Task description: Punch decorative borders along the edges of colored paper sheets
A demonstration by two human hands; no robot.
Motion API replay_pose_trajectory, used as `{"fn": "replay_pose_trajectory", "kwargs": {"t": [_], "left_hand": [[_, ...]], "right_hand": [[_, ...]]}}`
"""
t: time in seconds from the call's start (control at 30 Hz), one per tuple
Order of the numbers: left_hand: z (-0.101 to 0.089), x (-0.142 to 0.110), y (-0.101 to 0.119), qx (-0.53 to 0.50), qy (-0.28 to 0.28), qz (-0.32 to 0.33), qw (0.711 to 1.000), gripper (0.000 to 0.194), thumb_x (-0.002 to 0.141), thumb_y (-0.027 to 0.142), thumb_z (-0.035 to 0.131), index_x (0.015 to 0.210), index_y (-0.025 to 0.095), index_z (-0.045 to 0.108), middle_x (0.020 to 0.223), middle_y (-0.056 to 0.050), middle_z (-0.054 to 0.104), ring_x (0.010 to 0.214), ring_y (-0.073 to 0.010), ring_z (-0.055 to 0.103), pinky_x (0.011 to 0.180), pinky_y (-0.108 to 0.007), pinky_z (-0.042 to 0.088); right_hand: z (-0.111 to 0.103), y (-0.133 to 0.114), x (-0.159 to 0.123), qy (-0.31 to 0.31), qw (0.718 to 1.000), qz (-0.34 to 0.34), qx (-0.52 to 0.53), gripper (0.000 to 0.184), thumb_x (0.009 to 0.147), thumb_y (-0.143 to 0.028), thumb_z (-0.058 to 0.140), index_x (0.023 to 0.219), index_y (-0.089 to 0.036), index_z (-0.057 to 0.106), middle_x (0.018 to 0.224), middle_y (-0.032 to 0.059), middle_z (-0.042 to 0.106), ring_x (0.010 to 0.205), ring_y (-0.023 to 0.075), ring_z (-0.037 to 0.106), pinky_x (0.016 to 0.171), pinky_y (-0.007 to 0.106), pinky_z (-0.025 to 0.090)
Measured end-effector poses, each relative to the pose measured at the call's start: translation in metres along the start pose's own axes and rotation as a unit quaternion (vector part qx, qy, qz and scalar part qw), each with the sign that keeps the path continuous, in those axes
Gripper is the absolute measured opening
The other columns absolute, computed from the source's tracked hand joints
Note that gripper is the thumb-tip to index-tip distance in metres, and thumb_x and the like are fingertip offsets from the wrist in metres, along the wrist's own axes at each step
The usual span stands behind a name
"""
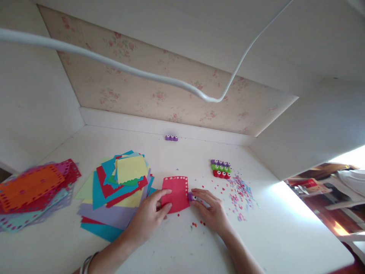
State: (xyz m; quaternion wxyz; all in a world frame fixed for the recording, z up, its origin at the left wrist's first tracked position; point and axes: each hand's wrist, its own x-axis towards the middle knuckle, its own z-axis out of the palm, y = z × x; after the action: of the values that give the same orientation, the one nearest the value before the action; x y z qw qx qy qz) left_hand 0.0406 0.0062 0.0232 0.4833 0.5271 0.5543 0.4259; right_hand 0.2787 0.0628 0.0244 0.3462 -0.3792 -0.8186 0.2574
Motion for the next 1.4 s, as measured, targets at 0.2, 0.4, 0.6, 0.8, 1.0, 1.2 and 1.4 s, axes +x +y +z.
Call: {"fn": "replay_pose_trajectory", "kwargs": {"t": [0.2,0.4,0.6,0.8,1.0,1.2,1.4], "left_hand": [[-0.001,0.000,0.002,-0.032,-0.006,-0.017,0.999,0.044,0.084,0.039,0.059,0.122,0.017,0.057,0.079,-0.004,0.070,0.064,-0.0155,0.065,0.056,-0.024,0.051],[0.000,0.000,-0.002,-0.032,-0.005,-0.006,0.999,0.042,0.085,0.038,0.059,0.122,0.017,0.056,0.079,-0.004,0.070,0.062,-0.0146,0.063,0.057,-0.025,0.051],[-0.002,0.001,0.008,-0.036,0.019,-0.030,0.999,0.044,0.083,0.040,0.060,0.120,0.017,0.056,0.073,-0.002,0.069,0.061,-0.0164,0.065,0.051,-0.024,0.052],[-0.003,-0.001,0.009,-0.022,0.041,-0.021,0.999,0.045,0.084,0.044,0.059,0.121,0.017,0.054,0.065,0.000,0.067,0.061,-0.0177,0.068,0.051,-0.024,0.051],[-0.001,-0.003,0.005,-0.014,0.053,-0.001,0.998,0.042,0.085,0.044,0.059,0.118,0.018,0.056,0.075,-0.003,0.070,0.063,-0.0185,0.069,0.053,-0.026,0.054],[0.000,-0.003,0.002,-0.014,0.047,0.009,0.999,0.039,0.086,0.041,0.059,0.118,0.018,0.056,0.082,-0.005,0.070,0.064,-0.0172,0.068,0.058,-0.027,0.056],[0.001,-0.001,0.000,-0.021,0.041,0.019,0.999,0.036,0.086,0.039,0.059,0.116,0.019,0.056,0.098,-0.007,0.068,0.072,-0.0171,0.068,0.058,-0.026,0.057]], "right_hand": [[0.001,0.002,-0.002,0.017,1.000,0.017,0.017,0.022,0.087,-0.025,0.065,0.108,-0.028,0.069,0.112,0.0048,0.070,0.104,0.0209,0.066,0.090,0.037,0.055],[0.000,0.004,-0.002,0.025,0.999,0.035,0.025,0.021,0.087,-0.027,0.065,0.107,-0.028,0.069,0.111,0.0052,0.071,0.104,0.0215,0.066,0.090,0.038,0.055],[-0.001,0.001,0.000,0.039,0.996,0.070,0.051,0.020,0.086,-0.029,0.066,0.105,-0.027,0.069,0.107,0.0046,0.072,0.097,0.0202,0.068,0.083,0.034,0.058],[0.001,-0.001,0.001,0.047,0.992,0.091,0.069,0.019,0.083,-0.031,0.069,0.101,-0.026,0.070,0.103,0.0041,0.073,0.084,0.0179,0.070,0.077,0.031,0.060],[0.001,-0.001,0.000,0.064,0.991,0.099,0.065,0.018,0.082,-0.031,0.070,0.099,-0.025,0.071,0.103,0.0051,0.073,0.086,0.0195,0.071,0.076,0.032,0.060],[0.001,-0.001,0.000,0.065,0.991,0.096,0.065,0.018,0.082,-0.032,0.069,0.099,-0.025,0.071,0.102,0.0056,0.073,0.082,0.0192,0.071,0.074,0.032,0.061],[0.001,-0.001,0.000,0.064,0.992,0.094,0.062,0.019,0.082,-0.029,0.069,0.101,-0.025,0.071,0.103,0.0055,0.073,0.081,0.0188,0.070,0.075,0.033,0.061]]}}
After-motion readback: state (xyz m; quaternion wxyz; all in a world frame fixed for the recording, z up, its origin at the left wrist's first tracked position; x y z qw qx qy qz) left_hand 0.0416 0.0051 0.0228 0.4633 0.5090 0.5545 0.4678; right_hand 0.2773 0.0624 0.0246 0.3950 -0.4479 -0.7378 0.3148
